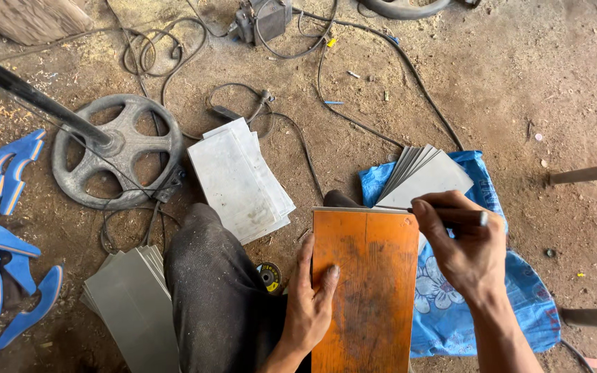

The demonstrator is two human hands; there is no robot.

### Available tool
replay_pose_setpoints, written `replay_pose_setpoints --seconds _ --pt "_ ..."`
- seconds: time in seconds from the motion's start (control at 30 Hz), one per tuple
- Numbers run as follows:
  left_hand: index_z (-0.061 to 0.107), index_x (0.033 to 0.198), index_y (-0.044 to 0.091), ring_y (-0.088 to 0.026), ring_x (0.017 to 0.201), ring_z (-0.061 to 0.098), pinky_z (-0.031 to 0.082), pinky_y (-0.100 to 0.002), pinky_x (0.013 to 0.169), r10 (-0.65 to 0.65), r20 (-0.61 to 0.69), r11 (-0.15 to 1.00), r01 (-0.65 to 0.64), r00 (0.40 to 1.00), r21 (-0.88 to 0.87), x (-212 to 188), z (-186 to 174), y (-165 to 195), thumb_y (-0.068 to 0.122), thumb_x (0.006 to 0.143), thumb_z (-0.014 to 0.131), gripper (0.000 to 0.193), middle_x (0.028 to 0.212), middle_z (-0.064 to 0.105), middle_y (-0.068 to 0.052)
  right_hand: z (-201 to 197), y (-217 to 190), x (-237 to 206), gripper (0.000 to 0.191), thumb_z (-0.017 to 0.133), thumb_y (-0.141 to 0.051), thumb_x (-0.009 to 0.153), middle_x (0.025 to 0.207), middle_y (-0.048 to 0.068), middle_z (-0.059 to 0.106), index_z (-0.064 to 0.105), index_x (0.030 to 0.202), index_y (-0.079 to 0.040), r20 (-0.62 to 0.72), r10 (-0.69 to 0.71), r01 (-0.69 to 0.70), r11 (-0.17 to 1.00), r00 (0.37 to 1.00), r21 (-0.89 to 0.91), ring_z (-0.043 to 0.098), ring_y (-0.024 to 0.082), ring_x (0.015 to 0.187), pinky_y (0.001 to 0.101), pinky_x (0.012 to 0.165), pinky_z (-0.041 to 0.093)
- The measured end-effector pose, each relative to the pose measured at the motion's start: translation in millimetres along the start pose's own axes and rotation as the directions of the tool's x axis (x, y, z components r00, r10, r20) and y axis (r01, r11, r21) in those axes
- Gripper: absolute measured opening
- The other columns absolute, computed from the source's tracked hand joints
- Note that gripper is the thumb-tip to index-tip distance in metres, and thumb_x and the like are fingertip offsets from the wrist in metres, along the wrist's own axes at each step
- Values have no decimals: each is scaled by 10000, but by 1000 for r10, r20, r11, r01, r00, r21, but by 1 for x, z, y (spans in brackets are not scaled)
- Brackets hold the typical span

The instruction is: The person sits on the floor and repeatedly marks rectangular metal sheets using a wooden template and a scribe. They align the template on each sheet, draw a line along its edge, then move to the next sheet from a nearby stack.

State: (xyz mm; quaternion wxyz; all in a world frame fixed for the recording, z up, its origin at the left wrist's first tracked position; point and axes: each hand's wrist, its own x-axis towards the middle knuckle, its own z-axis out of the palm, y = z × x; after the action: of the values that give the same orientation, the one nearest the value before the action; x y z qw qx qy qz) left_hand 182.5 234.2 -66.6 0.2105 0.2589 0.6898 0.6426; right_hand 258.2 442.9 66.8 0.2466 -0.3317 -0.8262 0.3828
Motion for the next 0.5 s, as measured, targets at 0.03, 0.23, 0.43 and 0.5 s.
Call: replay_pose_setpoints --seconds 0.03,0.23,0.43,0.5 --pt "278 1586 16 -404 1429 485 517 -439 1096 -4 -6 1000 4 1000 0 0 0 -1 247 1049 557 648 1579 396 -286 3 -6 3 213 729 -206 954 728 68 747 761 978 3 41 -63 65 996 997 -53 642 93 638 251 572 503" --pt "283 1585 -8 -415 1451 479 475 -469 1145 92 -18 995 -91 996 36 0 1 -11 236 1071 563 634 1573 425 -296 16 -17 12 180 741 -186 956 720 56 740 749 952 -6 63 -57 63 994 996 -93 640 77 630 250 581 502" --pt "290 1571 -29 -436 1461 430 448 -481 1157 53 1 998 -53 999 30 3 1 -14 221 1066 555 623 1573 389 -319 20 -12 12 153 737 -154 955 706 52 725 742 941 -2 83 -66 72 994 994 -77 637 76 623 250 559 508" --pt "295 1566 -25 -424 1445 457 459 -474 1146 17 10 1000 -17 1000 22 4 1 -12 230 1059 553 624 1562 407 -309 21 -13 13 149 734 -150 953 714 51 730 742 939 -2 87 -72 78 995 994 -70 643 76 623 247 558 512"
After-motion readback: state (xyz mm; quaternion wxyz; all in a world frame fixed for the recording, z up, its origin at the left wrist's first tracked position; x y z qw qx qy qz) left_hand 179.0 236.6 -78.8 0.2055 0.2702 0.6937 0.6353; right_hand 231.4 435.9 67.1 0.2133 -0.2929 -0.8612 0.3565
